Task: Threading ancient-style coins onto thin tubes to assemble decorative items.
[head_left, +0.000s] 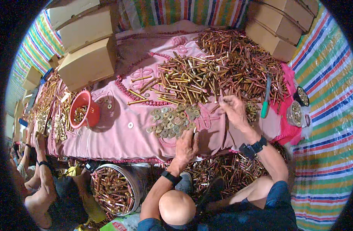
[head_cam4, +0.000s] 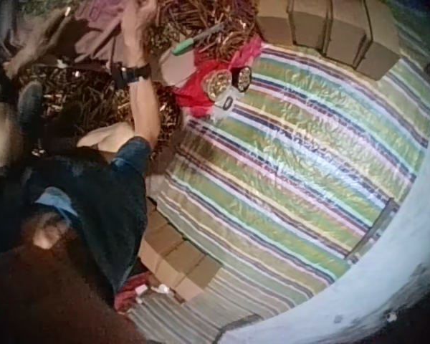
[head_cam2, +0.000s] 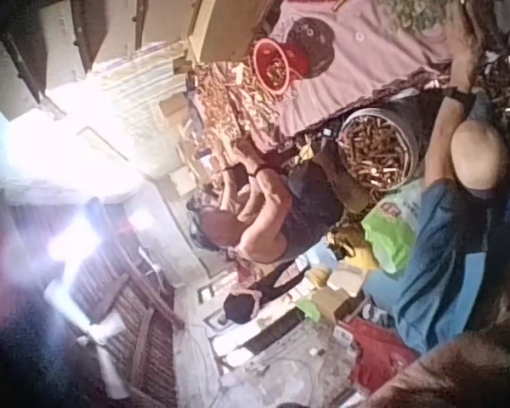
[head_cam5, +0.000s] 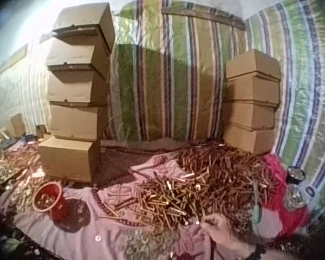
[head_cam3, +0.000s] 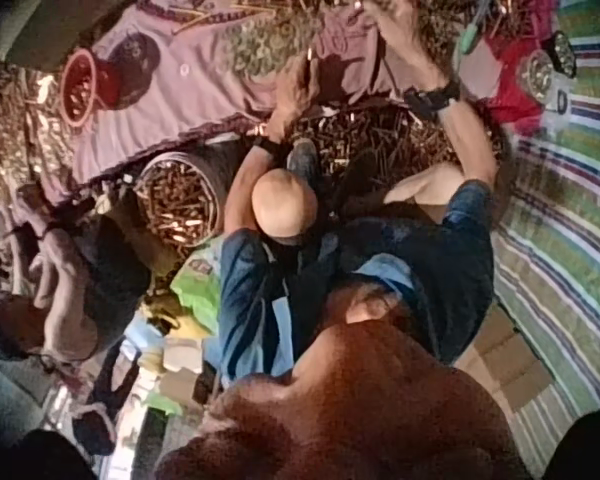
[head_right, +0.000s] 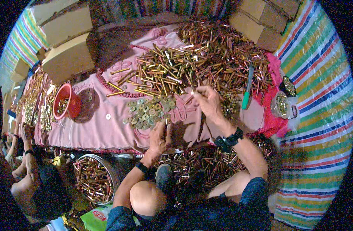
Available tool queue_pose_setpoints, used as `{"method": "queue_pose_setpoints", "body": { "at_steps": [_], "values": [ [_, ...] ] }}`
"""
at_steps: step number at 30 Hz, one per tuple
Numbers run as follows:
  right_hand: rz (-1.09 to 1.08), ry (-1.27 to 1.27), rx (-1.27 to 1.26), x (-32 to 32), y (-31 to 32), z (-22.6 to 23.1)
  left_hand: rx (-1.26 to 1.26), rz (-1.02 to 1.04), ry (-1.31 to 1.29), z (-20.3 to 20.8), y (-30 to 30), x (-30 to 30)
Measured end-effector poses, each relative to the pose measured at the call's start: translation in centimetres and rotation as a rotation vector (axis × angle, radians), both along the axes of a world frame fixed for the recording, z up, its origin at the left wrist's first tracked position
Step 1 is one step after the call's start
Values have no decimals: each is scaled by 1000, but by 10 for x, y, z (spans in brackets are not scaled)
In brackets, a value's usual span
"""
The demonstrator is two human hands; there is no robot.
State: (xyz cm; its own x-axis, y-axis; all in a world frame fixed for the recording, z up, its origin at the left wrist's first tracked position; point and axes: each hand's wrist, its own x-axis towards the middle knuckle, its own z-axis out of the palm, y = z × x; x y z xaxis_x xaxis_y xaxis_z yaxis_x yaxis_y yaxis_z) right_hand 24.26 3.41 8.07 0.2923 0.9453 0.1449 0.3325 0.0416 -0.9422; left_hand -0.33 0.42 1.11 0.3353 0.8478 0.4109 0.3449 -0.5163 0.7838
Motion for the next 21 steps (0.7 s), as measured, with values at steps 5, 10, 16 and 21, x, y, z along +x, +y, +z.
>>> {"method": "queue_pose_setpoints", "body": {
  "at_steps": [5,10,16,21],
  "values": [
    [158,-226,-109,-16,-49,-15,3,-1,-9,-2,1,7],
    [364,-927,71,-14,-66,-11,39,1,-34,-12,2,3],
    [150,-25,9,-47,-49,21,4,-8,-21,-1,0,4],
    [197,59,76,-86,-44,33,47,0,-60,0,1,3]
  ]
}}
